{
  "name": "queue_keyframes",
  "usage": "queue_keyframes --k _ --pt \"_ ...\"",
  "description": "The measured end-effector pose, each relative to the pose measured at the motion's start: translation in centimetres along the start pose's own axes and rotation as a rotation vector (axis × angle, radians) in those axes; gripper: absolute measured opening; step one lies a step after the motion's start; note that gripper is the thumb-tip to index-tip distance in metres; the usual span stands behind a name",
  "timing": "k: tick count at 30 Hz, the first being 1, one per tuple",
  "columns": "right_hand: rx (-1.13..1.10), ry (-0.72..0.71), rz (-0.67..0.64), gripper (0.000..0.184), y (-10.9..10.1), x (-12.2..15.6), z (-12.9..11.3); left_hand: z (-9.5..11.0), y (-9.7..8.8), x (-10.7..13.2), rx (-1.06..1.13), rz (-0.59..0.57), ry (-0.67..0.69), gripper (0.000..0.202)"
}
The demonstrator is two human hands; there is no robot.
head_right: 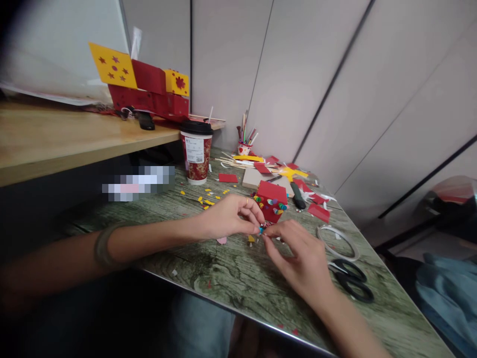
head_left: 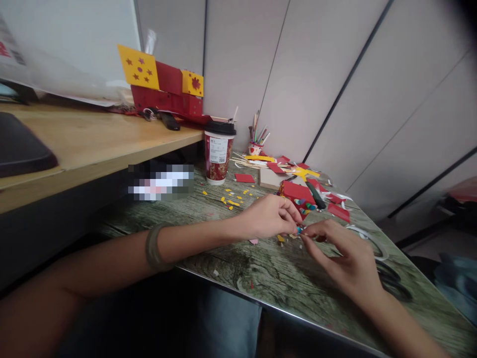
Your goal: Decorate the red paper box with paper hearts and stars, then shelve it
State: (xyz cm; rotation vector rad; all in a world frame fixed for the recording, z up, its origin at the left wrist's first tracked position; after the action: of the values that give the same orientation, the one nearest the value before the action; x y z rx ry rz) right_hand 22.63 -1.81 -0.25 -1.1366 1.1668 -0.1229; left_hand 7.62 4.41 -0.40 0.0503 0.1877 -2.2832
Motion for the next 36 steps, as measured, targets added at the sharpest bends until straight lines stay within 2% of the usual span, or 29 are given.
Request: queue_keyframes --k 3,8,13,15,24,36 --pt "-0.106 0.146 -0.035 0.003 0.4 0.0 0.4 0.5 0.1 0.2 -0.001 0.01 0.002 0.014" --pt "-0.365 0.376 -0.073 0.014 1.2 -0.1 1.3 0.6 0.2 0.3 -0.001 0.015 0.035 0.013" --pt "-0.578 0.548 -0.155 0.021 1.6 -0.3 1.7 0.1 0.1 0.0 -0.047 0.003 0.129 0.012" --pt "-0.608 0.568 -0.185 0.022 1.5 -0.4 1.7 -0.1 0.0 -0.2 -0.037 -0.003 0.142 0.011" --pt "-0.634 0.664 -0.092 0.019 1.2 -0.3 1.9 -0.2 0.1 -0.2 0.109 0.061 0.059 0.013" --pt "-0.693 0.724 -0.108 0.018 1.5 -0.1 2.3 -0.3 0.4 -0.5 0.168 0.08 0.079 0.014"
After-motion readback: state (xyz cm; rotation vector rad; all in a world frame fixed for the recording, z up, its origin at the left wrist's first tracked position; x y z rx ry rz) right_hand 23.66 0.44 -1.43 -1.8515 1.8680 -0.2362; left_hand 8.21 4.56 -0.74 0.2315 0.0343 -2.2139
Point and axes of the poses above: each hand's wrist, its own x-axis away from the middle knuckle, its own y-axis out of the palm, z = x × y, the point moved 3 cm from there along -x, towards the middle knuckle, and after that the axes turned 7 degrees about x, right-handed, at the moved point
